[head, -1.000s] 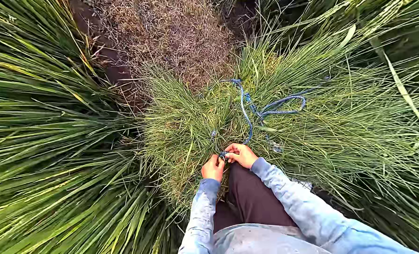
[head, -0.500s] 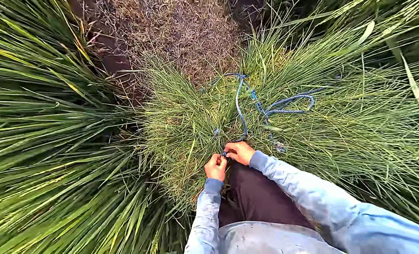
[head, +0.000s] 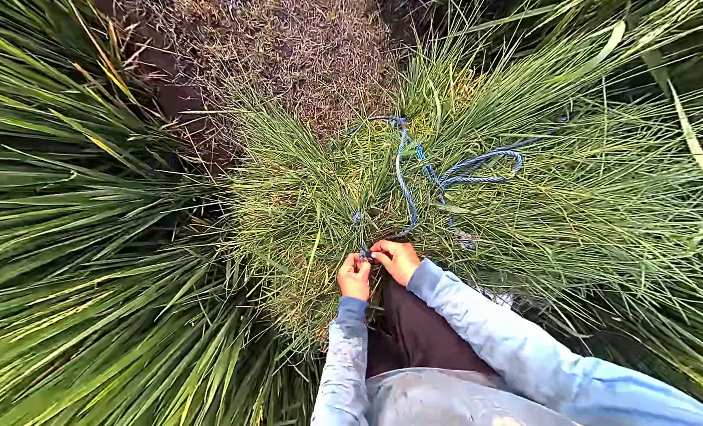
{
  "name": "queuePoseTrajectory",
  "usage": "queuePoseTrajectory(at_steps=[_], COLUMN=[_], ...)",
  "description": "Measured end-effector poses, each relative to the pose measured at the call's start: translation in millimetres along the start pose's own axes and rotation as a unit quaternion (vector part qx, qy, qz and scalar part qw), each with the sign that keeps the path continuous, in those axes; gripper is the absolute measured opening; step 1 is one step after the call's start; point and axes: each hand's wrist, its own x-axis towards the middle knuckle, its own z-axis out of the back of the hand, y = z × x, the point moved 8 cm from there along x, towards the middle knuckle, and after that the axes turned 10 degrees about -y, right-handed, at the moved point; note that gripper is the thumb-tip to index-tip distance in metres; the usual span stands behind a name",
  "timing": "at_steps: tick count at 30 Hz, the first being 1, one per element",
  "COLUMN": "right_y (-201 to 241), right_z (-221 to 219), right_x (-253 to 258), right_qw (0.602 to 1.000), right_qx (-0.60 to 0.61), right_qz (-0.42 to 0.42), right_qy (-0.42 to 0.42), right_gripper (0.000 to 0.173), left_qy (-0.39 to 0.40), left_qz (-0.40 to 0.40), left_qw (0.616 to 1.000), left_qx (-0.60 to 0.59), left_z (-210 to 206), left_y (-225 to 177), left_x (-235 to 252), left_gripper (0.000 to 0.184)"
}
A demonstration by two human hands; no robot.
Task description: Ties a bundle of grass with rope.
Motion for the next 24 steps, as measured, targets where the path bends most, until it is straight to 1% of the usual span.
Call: queuePoseTrajectory(at_steps=[2, 4, 7, 9, 11, 12, 14, 15, 16, 18, 20, 22, 24], right_y=[4, 9, 13, 9, 5, 2, -4, -6, -6, -5, -3, 2, 8], right_z=[-4, -7, -12, -10, -6, -4, 1, 2, 3, 0, -4, -6, -7], right_x=[-5, -9, -7, -7, -6, -8, -9, -9, -7, -2, 2, 3, 4], right_qw=[0.998, 0.995, 0.991, 0.992, 0.995, 0.995, 0.994, 0.993, 0.993, 0.992, 0.991, 0.989, 0.983], right_qx=[-0.037, -0.082, -0.125, -0.112, -0.055, -0.016, 0.057, 0.078, 0.085, 0.074, 0.040, -0.019, -0.089], right_qz=[0.051, 0.053, 0.040, 0.001, -0.021, -0.018, -0.010, -0.018, -0.033, -0.060, -0.072, -0.067, -0.051], right_qy=[-0.002, -0.005, 0.018, 0.052, 0.087, 0.097, 0.094, 0.085, 0.080, 0.088, 0.108, 0.131, 0.152], right_gripper=[0.032, 0.034, 0.041, 0.051, 0.061, 0.059, 0.040, 0.033, 0.029, 0.028, 0.028, 0.029, 0.032], left_qy=[0.042, 0.068, 0.076, 0.074, 0.065, 0.061, 0.059, 0.057, 0.055, 0.044, 0.029, 0.015, 0.008], left_qz=[0.010, 0.018, 0.020, 0.020, 0.017, 0.016, 0.012, 0.008, 0.005, -0.008, -0.027, -0.038, -0.032], left_qw=[0.999, 0.998, 0.997, 0.997, 0.998, 0.998, 0.998, 0.998, 0.998, 0.999, 0.998, 0.991, 0.976], left_qx=[0.007, 0.008, 0.002, -0.008, -0.021, -0.023, -0.017, -0.010, -0.003, 0.010, 0.048, 0.126, 0.213], left_z=[0, -2, -1, -4, -4, -4, -3, -4, -4, -1, 3, 5, 4], left_y=[0, 1, 1, 2, 2, 2, 2, 1, -1, -3, -7, -18, -30], left_x=[6, 6, 7, 5, 6, 5, 3, 1, -1, -2, -4, -8, -12], left_gripper=[0.013, 0.011, 0.012, 0.009, 0.008, 0.008, 0.009, 0.009, 0.010, 0.011, 0.012, 0.015, 0.020])
